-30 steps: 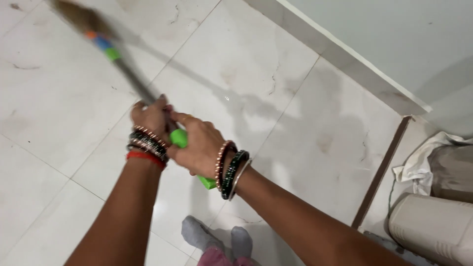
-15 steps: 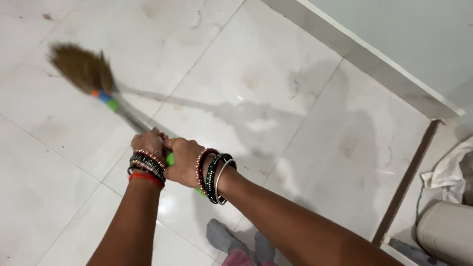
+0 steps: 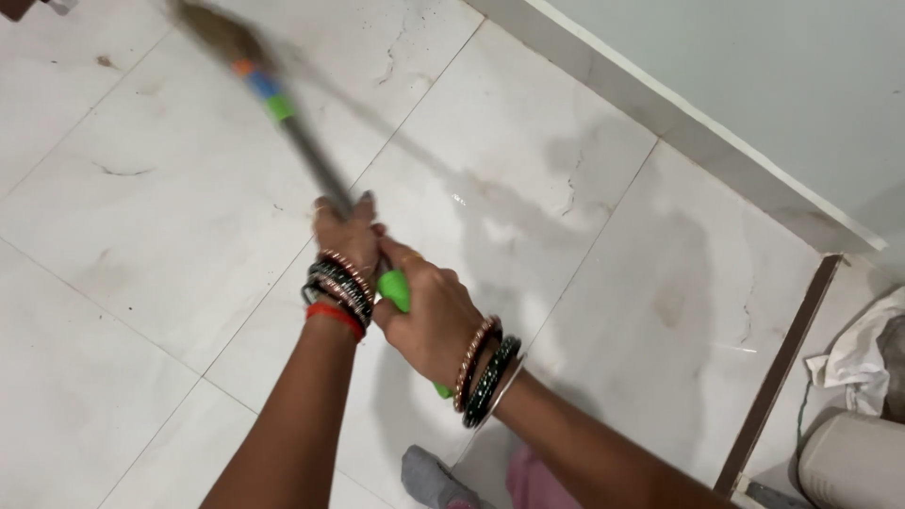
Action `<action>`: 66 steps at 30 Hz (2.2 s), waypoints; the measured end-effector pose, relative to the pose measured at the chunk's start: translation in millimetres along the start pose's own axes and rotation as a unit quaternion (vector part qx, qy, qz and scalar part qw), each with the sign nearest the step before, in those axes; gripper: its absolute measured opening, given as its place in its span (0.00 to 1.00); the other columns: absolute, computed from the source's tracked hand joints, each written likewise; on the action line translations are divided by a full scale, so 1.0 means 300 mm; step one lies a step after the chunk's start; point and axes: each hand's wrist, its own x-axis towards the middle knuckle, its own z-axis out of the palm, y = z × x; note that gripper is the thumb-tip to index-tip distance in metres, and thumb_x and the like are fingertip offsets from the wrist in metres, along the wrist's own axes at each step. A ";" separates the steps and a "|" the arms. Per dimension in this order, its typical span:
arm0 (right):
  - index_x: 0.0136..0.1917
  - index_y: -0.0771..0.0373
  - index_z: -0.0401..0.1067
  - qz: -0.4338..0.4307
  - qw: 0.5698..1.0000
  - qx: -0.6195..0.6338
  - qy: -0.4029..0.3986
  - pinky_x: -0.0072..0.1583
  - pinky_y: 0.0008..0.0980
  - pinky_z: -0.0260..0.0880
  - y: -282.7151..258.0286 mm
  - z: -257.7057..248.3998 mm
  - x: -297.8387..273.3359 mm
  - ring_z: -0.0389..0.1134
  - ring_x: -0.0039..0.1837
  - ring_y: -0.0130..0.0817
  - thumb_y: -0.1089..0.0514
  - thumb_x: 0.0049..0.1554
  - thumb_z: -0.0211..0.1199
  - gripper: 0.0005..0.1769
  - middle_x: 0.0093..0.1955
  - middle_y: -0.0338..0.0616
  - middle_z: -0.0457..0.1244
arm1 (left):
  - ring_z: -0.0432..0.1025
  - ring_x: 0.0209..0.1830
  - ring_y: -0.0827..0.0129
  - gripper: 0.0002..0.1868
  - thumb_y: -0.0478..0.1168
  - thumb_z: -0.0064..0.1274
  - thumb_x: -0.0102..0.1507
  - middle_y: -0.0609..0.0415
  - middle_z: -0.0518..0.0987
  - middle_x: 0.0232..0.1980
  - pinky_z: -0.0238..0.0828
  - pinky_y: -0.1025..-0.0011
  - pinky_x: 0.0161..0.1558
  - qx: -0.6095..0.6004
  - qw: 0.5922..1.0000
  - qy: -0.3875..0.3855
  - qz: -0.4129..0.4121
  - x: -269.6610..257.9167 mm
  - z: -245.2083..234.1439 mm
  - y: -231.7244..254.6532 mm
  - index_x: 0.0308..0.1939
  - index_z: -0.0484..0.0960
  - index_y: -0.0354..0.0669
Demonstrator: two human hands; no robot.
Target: The person sweeps a tiled floor with a broom, moving debris and a small yellow ball along the baseboards and out from under furniture.
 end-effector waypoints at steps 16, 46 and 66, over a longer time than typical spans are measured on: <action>0.77 0.64 0.55 0.057 0.998 -0.017 0.011 0.56 0.44 0.73 0.208 -0.056 0.250 0.74 0.49 0.54 0.66 0.50 0.57 0.41 0.48 0.62 0.70 | 0.72 0.31 0.68 0.33 0.36 0.48 0.67 0.46 0.79 0.42 0.75 0.69 0.30 0.094 0.993 -0.044 -0.057 0.220 0.107 -0.128 0.75 0.55 0.40; 0.76 0.66 0.57 -0.073 0.988 -0.092 -0.100 0.55 0.37 0.75 0.253 -0.129 0.406 0.75 0.50 0.48 0.64 0.49 0.60 0.40 0.52 0.62 0.70 | 0.72 0.28 0.71 0.41 0.38 0.48 0.67 0.50 0.79 0.41 0.74 0.72 0.29 -0.005 0.991 0.122 -0.049 0.314 0.121 -0.190 0.80 0.44 0.47; 0.76 0.60 0.60 0.070 0.993 -0.050 -0.076 0.35 0.36 0.71 0.077 -0.217 0.461 0.69 0.32 0.35 0.64 0.52 0.59 0.37 0.38 0.51 0.71 | 0.81 0.43 0.60 0.43 0.41 0.45 0.67 0.37 0.74 0.66 0.82 0.67 0.48 0.068 0.993 0.027 -0.092 0.348 0.311 0.033 0.80 0.38 0.47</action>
